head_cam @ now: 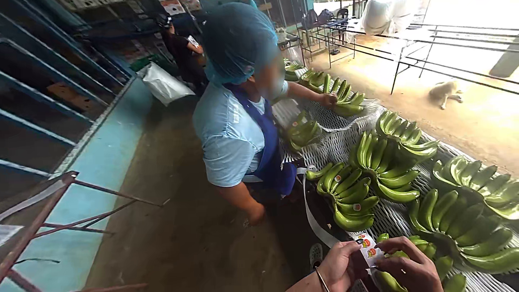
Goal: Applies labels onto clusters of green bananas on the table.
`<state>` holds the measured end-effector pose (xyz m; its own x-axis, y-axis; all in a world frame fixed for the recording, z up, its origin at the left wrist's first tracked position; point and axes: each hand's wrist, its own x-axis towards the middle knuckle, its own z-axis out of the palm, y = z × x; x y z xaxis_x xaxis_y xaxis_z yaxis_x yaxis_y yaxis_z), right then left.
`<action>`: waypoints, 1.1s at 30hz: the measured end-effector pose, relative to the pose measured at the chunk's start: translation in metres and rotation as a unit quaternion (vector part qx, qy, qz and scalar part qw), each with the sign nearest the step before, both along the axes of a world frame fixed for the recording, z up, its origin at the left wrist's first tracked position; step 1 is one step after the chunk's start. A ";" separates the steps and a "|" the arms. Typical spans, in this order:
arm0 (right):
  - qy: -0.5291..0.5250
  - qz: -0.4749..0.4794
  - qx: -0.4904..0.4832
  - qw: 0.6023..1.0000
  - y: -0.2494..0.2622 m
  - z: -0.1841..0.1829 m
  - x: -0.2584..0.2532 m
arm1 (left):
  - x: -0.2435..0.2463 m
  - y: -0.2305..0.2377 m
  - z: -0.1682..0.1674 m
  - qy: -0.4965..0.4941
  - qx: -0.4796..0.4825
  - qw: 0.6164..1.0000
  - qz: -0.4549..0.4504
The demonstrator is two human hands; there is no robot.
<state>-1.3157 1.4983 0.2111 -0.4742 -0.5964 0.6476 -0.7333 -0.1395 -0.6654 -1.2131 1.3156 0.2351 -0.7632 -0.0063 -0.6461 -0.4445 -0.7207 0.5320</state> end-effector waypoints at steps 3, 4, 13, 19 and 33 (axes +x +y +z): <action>-0.037 0.008 -0.043 0.998 -0.004 0.010 -0.009 | -0.005 -0.007 0.001 -0.002 -0.024 0.999 0.037; -0.055 0.009 -0.057 0.997 -0.005 0.013 -0.015 | -0.007 -0.012 0.002 -0.001 -0.039 0.998 0.055; -0.104 -0.134 0.087 0.982 -0.018 0.020 -0.150 | -0.037 -0.103 0.004 0.097 -0.176 0.969 0.142; -0.104 -0.188 0.344 0.914 -0.037 0.004 -0.267 | -0.080 -0.163 0.007 0.177 -0.209 0.955 0.118; -0.195 -0.232 0.666 0.682 -0.070 -0.059 -0.318 | -0.130 -0.239 -0.025 0.134 -0.144 0.980 0.017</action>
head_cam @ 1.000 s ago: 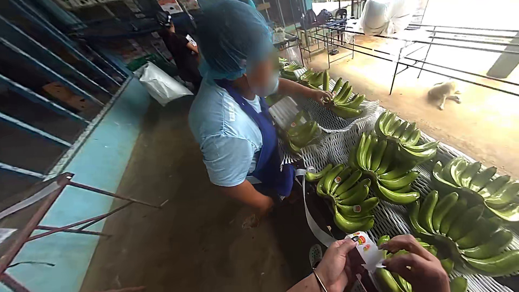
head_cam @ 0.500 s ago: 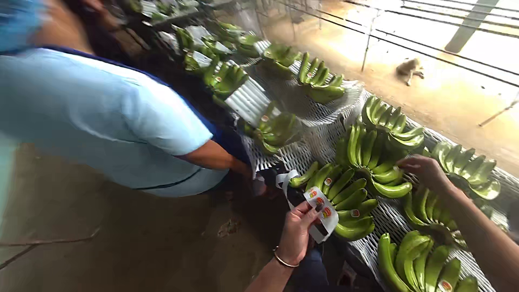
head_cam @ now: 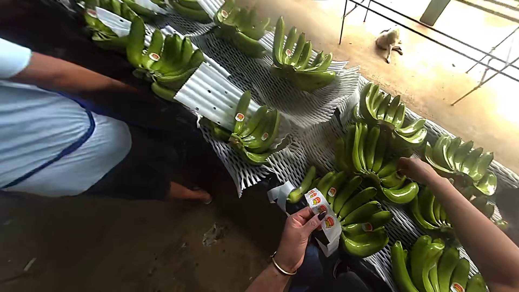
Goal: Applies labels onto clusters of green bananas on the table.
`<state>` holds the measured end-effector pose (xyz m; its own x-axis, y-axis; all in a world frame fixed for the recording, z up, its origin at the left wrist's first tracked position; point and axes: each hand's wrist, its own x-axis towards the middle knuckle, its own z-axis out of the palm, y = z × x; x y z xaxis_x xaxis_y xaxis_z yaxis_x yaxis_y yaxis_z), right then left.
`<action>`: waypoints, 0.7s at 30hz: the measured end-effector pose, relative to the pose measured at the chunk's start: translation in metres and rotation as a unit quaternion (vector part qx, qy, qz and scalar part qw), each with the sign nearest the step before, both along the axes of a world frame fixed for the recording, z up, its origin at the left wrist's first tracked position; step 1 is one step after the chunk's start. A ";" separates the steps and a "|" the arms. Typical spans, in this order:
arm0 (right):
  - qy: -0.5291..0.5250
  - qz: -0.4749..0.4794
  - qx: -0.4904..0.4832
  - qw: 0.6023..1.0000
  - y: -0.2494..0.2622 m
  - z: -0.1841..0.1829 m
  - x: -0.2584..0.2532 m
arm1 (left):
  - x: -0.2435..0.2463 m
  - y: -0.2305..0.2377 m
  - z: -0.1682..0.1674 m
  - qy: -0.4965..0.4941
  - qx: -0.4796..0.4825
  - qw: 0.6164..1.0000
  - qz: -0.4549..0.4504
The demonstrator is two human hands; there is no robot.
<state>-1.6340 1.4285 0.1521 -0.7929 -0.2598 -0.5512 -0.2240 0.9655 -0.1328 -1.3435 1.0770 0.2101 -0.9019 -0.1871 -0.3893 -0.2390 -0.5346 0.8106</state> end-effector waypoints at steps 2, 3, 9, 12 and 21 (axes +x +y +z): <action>0.040 -0.001 0.027 0.999 -0.013 0.013 0.009 | -0.010 -0.004 0.001 -0.006 -0.006 1.000 -0.007; 0.069 0.007 -0.008 0.998 -0.022 0.024 0.016 | -0.016 -0.005 0.002 -0.008 -0.009 1.000 -0.008; 0.106 0.186 -0.499 0.840 -0.132 0.098 0.092 | -0.058 0.003 0.015 -0.007 0.001 1.000 -0.026; 0.065 0.242 -0.508 0.824 -0.155 0.108 0.113 | -0.067 0.007 0.022 0.014 0.050 0.997 -0.051; 0.128 0.260 -0.519 0.804 -0.162 0.104 0.123 | -0.067 0.001 0.019 -0.078 0.211 0.973 -0.059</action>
<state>-1.5106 1.2667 0.2560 -0.4814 -0.8077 0.3404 -0.7096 0.1311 -0.6923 -1.4107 1.0781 0.2295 -0.8314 0.1201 -0.5425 -0.4207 -0.7738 0.4735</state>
